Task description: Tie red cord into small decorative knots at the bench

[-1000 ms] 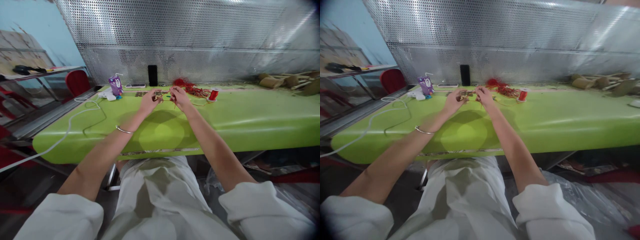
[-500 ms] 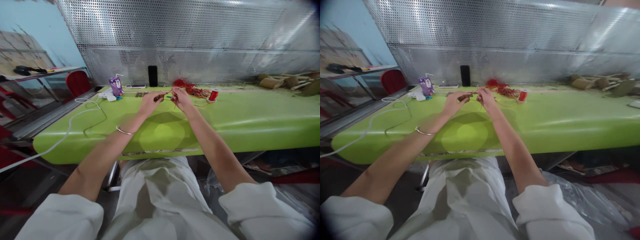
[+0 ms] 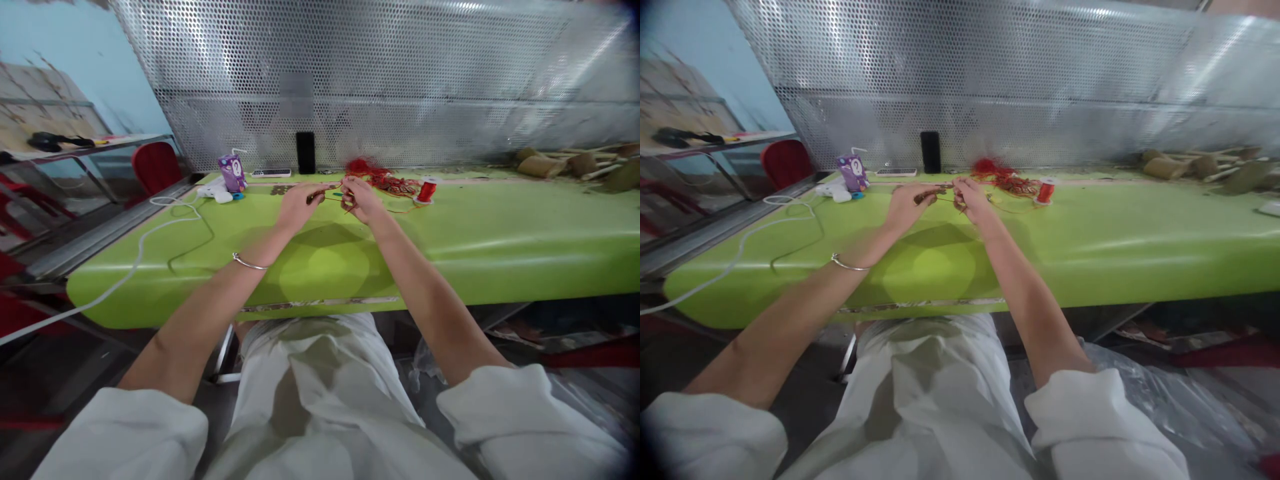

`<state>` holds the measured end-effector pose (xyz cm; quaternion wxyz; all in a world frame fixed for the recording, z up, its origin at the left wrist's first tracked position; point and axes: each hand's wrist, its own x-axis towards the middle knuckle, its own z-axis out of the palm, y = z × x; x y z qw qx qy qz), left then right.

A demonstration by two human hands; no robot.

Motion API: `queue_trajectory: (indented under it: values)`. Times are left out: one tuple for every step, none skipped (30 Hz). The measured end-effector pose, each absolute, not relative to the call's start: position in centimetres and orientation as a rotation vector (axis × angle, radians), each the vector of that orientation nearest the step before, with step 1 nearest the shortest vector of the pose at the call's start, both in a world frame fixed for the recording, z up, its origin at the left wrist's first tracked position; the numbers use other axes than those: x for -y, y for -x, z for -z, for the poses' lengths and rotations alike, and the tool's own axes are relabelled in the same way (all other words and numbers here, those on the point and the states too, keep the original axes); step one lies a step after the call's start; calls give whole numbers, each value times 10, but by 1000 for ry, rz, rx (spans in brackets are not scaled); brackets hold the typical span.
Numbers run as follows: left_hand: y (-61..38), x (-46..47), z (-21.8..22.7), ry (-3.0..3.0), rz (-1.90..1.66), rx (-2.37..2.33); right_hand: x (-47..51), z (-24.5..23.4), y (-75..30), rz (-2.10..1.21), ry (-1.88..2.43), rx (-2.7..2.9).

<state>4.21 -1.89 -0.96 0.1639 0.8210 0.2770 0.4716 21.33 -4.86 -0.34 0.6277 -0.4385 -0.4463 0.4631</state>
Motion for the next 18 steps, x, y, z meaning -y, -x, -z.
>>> queue_trajectory:
  values:
    - [-42,19,9,-2353,-1333,-799,49,3,-213,-1048,1013,1040]
    - [-42,19,9,-2372,-1321,-813,49,3,-213,-1030,1023,1054]
    - [-42,19,9,-2395,-1309,-829,48,3,-214,-1008,1034,1068]
    - [-43,19,9,-2421,-1298,-842,46,4,-215,-981,1047,1086]
    - [-43,19,9,-2444,-1291,-850,44,6,-216,-947,1060,1110]
    - [-43,18,9,-2459,-1288,-852,41,8,-217,-901,1077,1139]
    - [-43,18,10,-2460,-1293,-851,38,11,-218,-844,1097,1174]
    - [-43,17,10,-2449,-1307,-851,36,13,-220,-779,1121,1212]
    - [-43,16,11,-2430,-1325,-853,33,16,-222,-705,1150,1255]
    - [-43,15,12,-2408,-1344,-860,31,19,-223,-624,1185,1304]
    - [-43,14,12,-2389,-1363,-869,30,22,-224,-534,1228,1358]
    - [-43,13,13,-2376,-1377,-878,29,24,-224,-441,1277,1415]
    - [-43,12,13,-2369,-1389,-888,30,26,-224,-349,1327,1477]
    - [-42,11,14,-2367,-1397,-896,31,27,-224,-265,1374,1540]
    - [-42,11,14,-2364,-1402,-906,32,27,-223,-194,1411,1600]
    - [-42,10,14,-2360,-1405,-915,34,27,-221,-145,1434,1656]
    - [-42,10,14,-2354,-1405,-927,36,26,-220,-120,1444,1708]
    - [-42,10,14,-2348,-1404,-941,38,25,-218,-113,1443,1754]
